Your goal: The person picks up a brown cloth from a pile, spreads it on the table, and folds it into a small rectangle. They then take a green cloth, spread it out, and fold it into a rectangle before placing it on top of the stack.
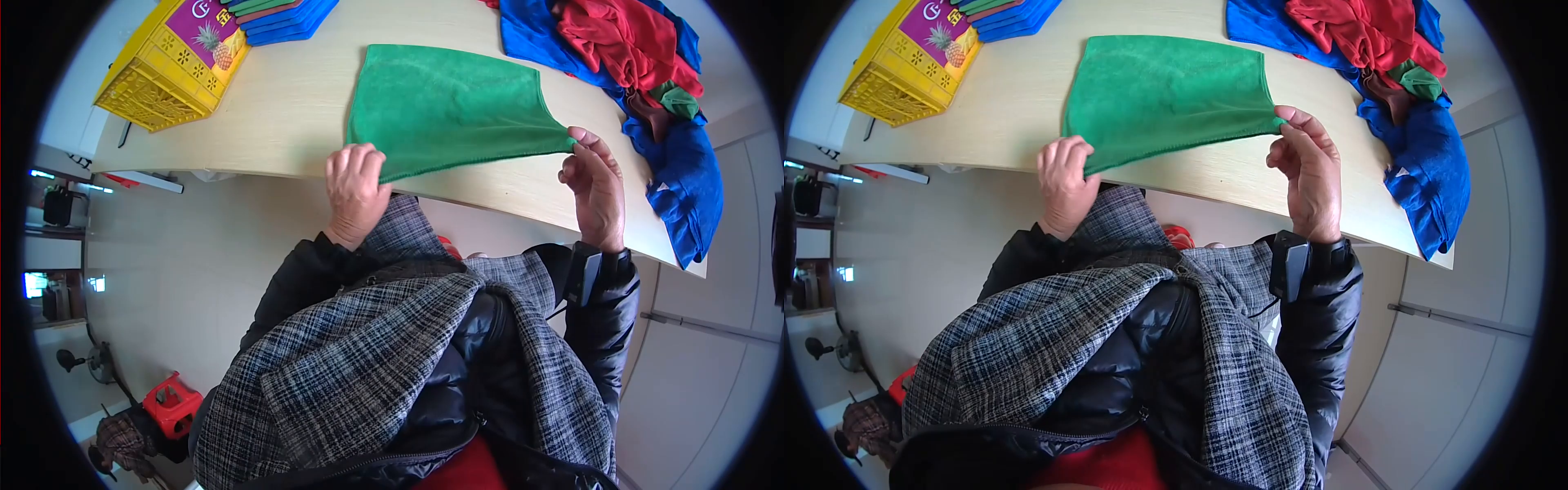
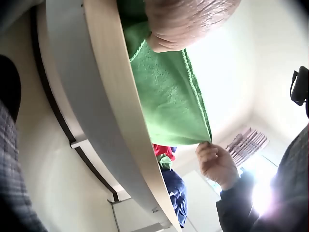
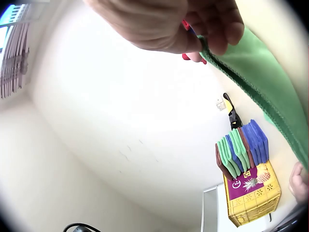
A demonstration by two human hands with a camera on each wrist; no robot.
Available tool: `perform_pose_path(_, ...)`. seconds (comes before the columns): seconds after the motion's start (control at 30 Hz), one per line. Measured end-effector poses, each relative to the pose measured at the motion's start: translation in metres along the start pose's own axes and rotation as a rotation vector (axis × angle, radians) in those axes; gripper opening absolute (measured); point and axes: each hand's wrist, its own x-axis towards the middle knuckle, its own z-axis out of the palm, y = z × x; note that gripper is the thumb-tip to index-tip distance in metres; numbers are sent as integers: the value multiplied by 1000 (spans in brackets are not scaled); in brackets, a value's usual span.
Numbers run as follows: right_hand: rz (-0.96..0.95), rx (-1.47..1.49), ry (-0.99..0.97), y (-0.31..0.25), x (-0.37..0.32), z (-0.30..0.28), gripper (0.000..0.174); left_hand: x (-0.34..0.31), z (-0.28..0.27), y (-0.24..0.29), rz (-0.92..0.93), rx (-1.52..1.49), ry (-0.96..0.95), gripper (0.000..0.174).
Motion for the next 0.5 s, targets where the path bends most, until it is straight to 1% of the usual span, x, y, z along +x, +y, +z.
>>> perform_pose_path(0.03, 3, 9, 5, 1, 1, -3, 26, 1, -2, -7, -17, 29, 25, 39)
perform_pose_path(0.2, 33, 38, 12, 10, 0, -6, 23, 22, -29, -37, -38, 93, 35, 32)
perform_pose_path(0.3, 50, 51, 28, 19, -7, -10, 21, 28, -43, -50, 76, 185, 59, 28)
perform_pose_path(0.4, 82, 65, 56, 35, -21, -16, 19, 13, -50, -67, 81, 177, 35, 26)
perform_pose_path(0.47, 157, 3, 71, 48, -33, -22, 18, -5, -51, -76, 75, 175, 22, 25)
perform_pose_path(0.5, 191, -29, 77, 54, -38, -24, 18, -18, -51, -82, 32, 173, -10, 23)
